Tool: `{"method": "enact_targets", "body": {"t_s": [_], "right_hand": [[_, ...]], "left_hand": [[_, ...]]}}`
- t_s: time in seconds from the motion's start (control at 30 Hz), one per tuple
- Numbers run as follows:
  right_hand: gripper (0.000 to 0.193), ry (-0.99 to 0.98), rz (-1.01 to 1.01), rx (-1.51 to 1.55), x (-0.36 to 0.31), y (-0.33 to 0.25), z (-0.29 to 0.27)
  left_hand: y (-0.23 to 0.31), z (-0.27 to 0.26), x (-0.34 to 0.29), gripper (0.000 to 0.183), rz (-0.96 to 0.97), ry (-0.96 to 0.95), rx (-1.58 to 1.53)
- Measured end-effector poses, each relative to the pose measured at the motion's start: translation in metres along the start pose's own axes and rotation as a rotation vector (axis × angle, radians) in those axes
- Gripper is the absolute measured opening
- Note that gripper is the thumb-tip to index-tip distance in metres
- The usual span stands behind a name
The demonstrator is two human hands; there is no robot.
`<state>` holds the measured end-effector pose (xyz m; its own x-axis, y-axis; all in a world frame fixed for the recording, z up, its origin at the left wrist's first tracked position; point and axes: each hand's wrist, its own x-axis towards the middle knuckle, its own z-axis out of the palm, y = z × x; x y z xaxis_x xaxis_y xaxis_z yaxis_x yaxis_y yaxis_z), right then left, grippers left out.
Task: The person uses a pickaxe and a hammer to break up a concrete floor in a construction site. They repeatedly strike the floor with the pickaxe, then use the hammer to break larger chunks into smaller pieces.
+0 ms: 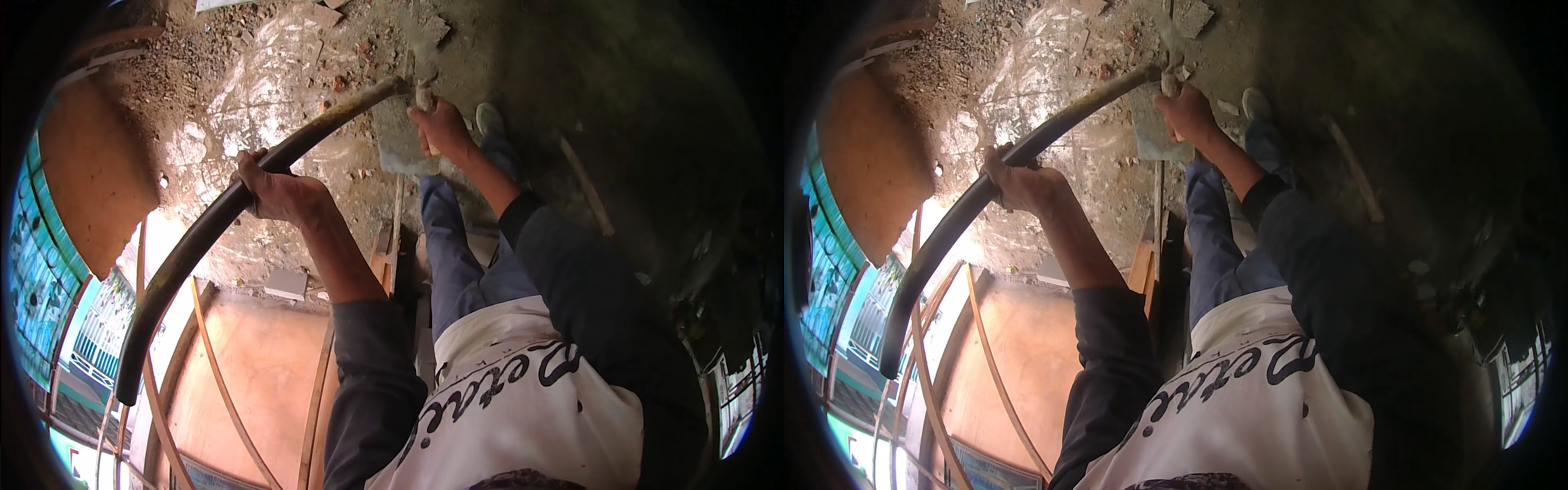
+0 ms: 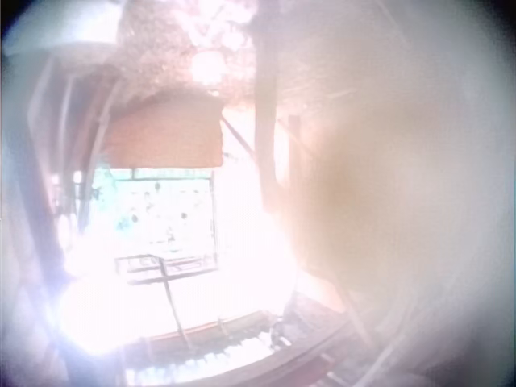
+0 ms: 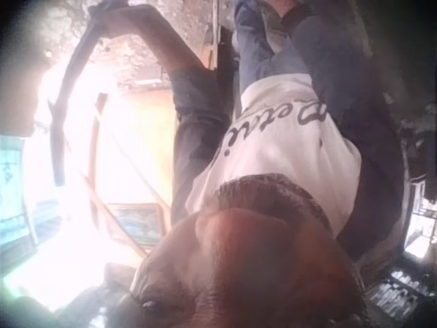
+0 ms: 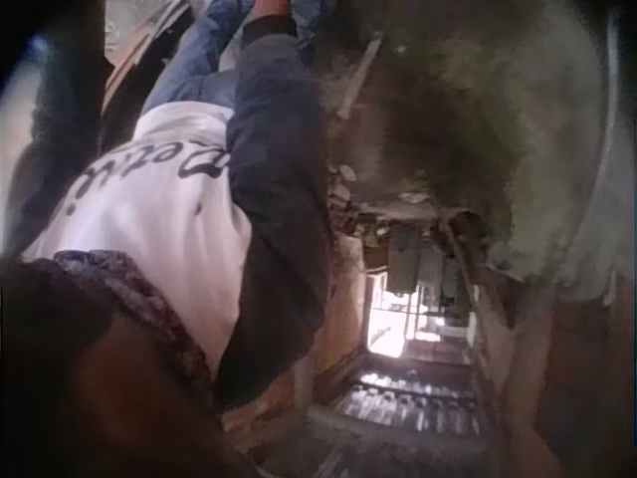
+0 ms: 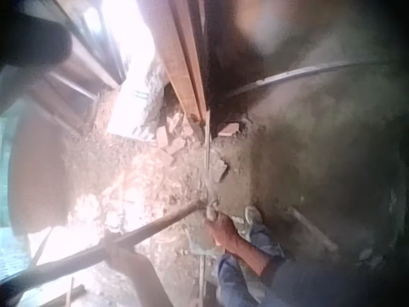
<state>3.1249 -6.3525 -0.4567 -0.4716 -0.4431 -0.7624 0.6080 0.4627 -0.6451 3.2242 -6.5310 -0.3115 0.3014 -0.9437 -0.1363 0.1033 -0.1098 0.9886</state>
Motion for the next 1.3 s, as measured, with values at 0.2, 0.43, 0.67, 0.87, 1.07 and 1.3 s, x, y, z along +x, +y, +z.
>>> {"method": "enact_targets", "body": {"t_s": [0.2,0.43,0.67,0.87,1.07,1.3], "right_hand": [[0.045,-0.213,0.16,-0.428,0.0,0.015,0.007],[0.05,0.044,-0.342,-0.359,-0.013,0.004,0.009],[0.064,-0.022,-0.136,-0.142,0.007,-0.001,-0.025],[0.055,-0.175,0.098,-0.623,0.025,-0.003,-0.024],[0.039,0.083,-0.322,-0.217,0.034,-0.001,-0.024],[0.048,0.127,-0.103,-0.24,-0.019,0.056,0.016]], "left_hand": [[0.001,0.0,-0.004,0.019,0.03,-0.04,0.007],[0.001,0.0,0.0,0.019,0.015,-0.028,0.005],[0.001,-0.007,0.002,0.018,0.009,-0.077,0.004],[0.001,-0.004,0.0,0.017,0.014,-0.043,-0.002],[-0.001,-0.004,0.001,0.017,0.034,-0.067,0.012],[-0.006,-0.009,0.002,0.021,0.019,-0.11,-0.025]]}}
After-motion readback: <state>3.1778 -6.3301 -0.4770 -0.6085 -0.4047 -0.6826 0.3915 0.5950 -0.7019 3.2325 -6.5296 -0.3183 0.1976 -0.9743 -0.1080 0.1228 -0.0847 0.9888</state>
